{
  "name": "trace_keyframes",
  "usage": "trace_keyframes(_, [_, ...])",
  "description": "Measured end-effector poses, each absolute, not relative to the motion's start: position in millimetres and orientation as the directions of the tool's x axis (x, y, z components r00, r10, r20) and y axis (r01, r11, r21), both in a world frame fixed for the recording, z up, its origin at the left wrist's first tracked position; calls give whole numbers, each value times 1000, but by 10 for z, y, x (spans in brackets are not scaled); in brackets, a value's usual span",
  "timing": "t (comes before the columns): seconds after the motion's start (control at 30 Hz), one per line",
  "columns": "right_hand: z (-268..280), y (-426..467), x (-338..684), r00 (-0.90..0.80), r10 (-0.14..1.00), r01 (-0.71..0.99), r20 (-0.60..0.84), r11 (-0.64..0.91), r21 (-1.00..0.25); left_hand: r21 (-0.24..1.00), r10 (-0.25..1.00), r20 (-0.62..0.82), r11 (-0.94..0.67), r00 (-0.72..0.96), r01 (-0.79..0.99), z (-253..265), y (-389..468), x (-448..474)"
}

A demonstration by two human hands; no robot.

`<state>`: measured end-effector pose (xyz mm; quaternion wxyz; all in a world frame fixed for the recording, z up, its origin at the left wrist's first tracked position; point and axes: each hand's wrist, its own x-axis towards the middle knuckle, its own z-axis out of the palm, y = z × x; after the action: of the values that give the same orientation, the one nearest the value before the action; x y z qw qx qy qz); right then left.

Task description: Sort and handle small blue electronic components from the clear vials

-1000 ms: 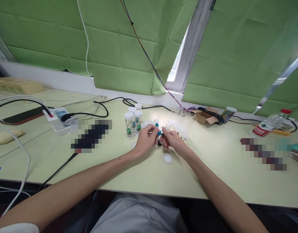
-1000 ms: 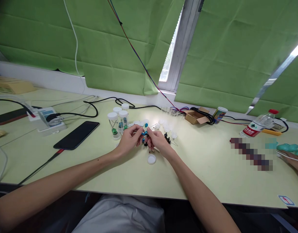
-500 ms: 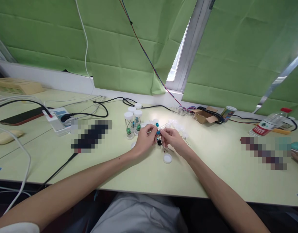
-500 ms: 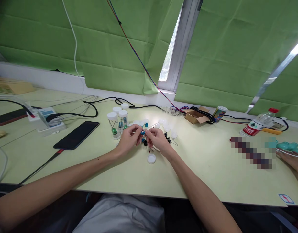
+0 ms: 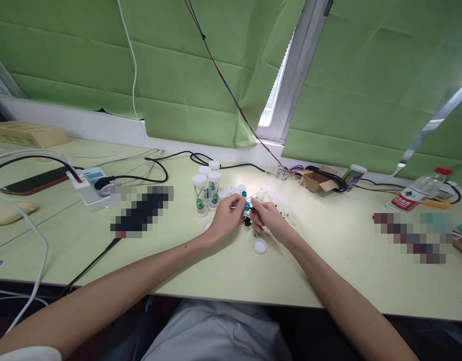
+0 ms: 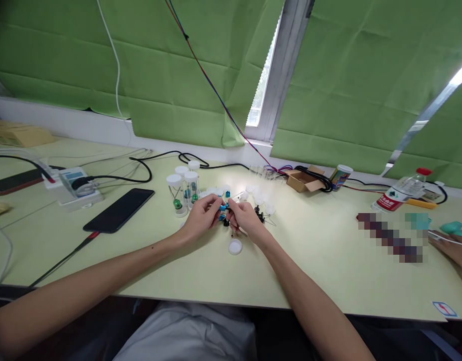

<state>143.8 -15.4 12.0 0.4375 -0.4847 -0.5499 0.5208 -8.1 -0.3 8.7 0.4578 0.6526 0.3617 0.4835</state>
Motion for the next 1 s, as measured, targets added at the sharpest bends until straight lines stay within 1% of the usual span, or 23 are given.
trace_keyframes(0.13, [86,-131,1439,-150,988,110,-42,-26,-994,942,909,317,-336,271,24,83,-8,-81])
trace_keyframes(0.2, [92,-131,1438,-131,991,90,-34,-22,-996,942,912,320,-336,257,20,86,-8,-83])
trace_keyframes(0.37, [135,-157,1449,-127,990,-15,54,53,-999,942,922,327,-335,207,3,74,15,-88])
trace_keyframes(0.5, [119,-153,1466,-155,985,0,77,78,-997,943,922,325,-333,211,1,64,18,-88])
trace_keyframes(0.67, [95,-132,1472,-181,982,35,60,68,-997,948,922,311,-319,230,-4,105,-28,-88])
trace_keyframes(0.87, [105,-128,1442,-167,986,98,-25,-9,-995,950,920,306,-314,244,-10,122,-48,-83])
trace_keyframes(0.93, [116,-137,1431,-152,988,85,-26,-14,-996,948,921,313,-319,232,-13,102,-30,-86])
trace_keyframes(1.0, [137,-154,1424,-143,990,48,3,10,-999,947,925,315,-320,211,-14,77,-6,-90])
